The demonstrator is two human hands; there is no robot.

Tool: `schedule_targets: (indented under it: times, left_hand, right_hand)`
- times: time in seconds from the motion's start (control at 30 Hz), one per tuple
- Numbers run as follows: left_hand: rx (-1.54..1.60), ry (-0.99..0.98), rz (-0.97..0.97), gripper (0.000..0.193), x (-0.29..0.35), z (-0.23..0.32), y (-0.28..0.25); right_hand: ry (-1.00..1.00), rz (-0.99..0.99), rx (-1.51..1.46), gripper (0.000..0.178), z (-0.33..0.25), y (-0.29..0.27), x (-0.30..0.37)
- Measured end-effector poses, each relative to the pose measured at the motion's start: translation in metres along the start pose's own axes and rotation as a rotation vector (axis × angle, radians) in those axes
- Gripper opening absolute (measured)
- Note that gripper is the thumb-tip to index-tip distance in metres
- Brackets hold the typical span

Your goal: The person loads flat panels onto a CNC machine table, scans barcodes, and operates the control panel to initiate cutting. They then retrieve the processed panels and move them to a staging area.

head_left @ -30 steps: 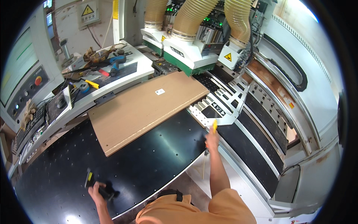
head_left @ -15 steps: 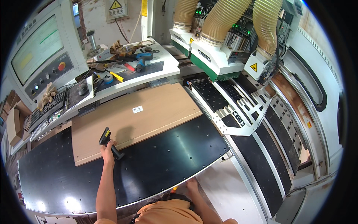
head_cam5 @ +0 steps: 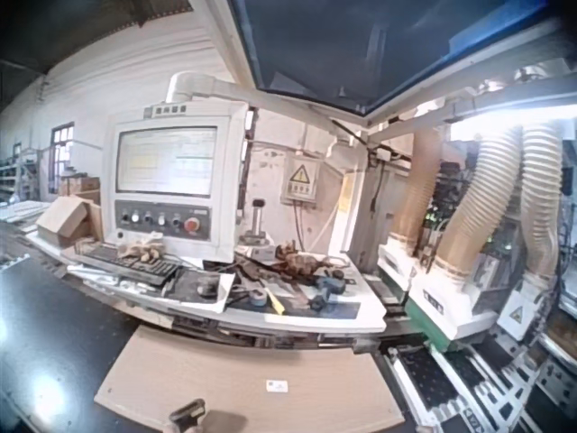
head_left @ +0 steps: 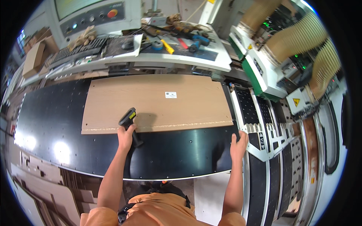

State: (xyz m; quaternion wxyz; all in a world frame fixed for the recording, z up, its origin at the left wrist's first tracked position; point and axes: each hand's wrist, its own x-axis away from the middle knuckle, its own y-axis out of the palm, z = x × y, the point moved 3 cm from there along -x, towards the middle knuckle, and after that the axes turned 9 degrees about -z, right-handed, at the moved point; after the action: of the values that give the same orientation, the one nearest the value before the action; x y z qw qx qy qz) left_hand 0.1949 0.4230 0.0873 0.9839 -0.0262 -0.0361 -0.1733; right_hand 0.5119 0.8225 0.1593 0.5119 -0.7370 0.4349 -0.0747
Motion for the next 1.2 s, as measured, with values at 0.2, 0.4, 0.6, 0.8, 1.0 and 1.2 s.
schedule_targets:
  times: [0.2,0.4,0.6,0.8,1.0,1.2]
  left_hand:
    - [0.16,-0.122,0.07,0.036,0.169,0.003,-0.055]
    - [0.299,-0.39,0.37,0.062,0.326,-0.023,-0.097]
    - [0.419,-0.275,0.887,0.041,0.39,-0.06,-0.099]
    - [0.403,-0.133,0.935,0.047,0.514,-0.015,-0.087]
    - [0.259,0.037,0.942,0.038,0.735,0.032,-0.066]
    - [0.23,0.074,1.172,0.026,0.96,0.055,0.005]
  right_hand:
    - [-0.024,-0.266,0.327,0.062,0.004,0.085,-0.067]
    - [-0.032,-0.339,0.148,0.066,-0.027,0.128,-0.043]
    - [-0.071,-0.43,0.164,0.064,-0.051,0.11,0.005]
    - [-0.066,-0.839,-0.063,0.058,-0.044,0.102,0.008]
    - [-0.116,-1.3,-0.47,0.06,-0.156,0.075,0.195]
    - [-0.706,-1.358,-0.324,0.064,-0.236,0.034,0.425]
